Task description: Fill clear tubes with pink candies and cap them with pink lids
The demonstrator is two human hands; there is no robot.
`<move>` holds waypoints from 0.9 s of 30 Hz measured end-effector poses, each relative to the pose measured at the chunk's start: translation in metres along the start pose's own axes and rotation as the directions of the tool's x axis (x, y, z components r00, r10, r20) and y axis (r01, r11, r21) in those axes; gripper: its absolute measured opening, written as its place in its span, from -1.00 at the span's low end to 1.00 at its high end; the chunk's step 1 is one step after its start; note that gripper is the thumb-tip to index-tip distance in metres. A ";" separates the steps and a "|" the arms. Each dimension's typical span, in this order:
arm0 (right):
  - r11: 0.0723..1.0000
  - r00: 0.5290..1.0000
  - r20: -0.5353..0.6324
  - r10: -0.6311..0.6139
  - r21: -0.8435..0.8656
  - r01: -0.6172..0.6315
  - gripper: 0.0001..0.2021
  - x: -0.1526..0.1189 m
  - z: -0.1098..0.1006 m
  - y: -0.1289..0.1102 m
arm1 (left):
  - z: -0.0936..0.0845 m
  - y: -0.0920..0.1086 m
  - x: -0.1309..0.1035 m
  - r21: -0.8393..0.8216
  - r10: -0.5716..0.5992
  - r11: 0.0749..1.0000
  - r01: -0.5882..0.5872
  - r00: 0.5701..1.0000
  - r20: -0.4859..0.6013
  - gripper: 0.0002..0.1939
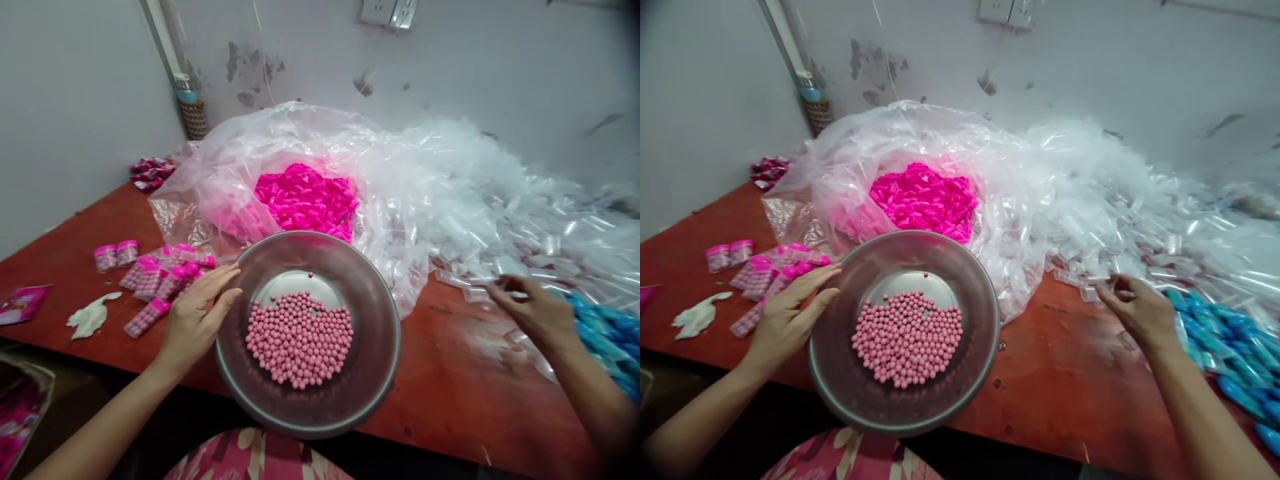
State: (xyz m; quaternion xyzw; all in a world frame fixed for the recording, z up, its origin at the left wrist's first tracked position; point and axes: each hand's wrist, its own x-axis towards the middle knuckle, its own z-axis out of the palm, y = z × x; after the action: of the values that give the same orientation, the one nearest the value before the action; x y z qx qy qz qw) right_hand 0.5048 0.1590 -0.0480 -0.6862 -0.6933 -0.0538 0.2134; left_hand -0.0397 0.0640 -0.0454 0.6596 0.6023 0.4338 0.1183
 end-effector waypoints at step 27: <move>0.062 0.801 0.485 -0.351 0.866 -0.497 -0.71 0.002 0.029 -0.339 | 0.022 0.042 0.033 -0.455 0.014 0.871 0.187 0.916 0.402 -0.61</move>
State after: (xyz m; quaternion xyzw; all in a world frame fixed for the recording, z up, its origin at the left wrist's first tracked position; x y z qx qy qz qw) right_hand 0.1679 0.1534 0.0004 -0.3619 -0.5222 0.6625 0.3969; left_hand 0.0012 0.0915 -0.0155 0.6539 0.4678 0.4235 0.4174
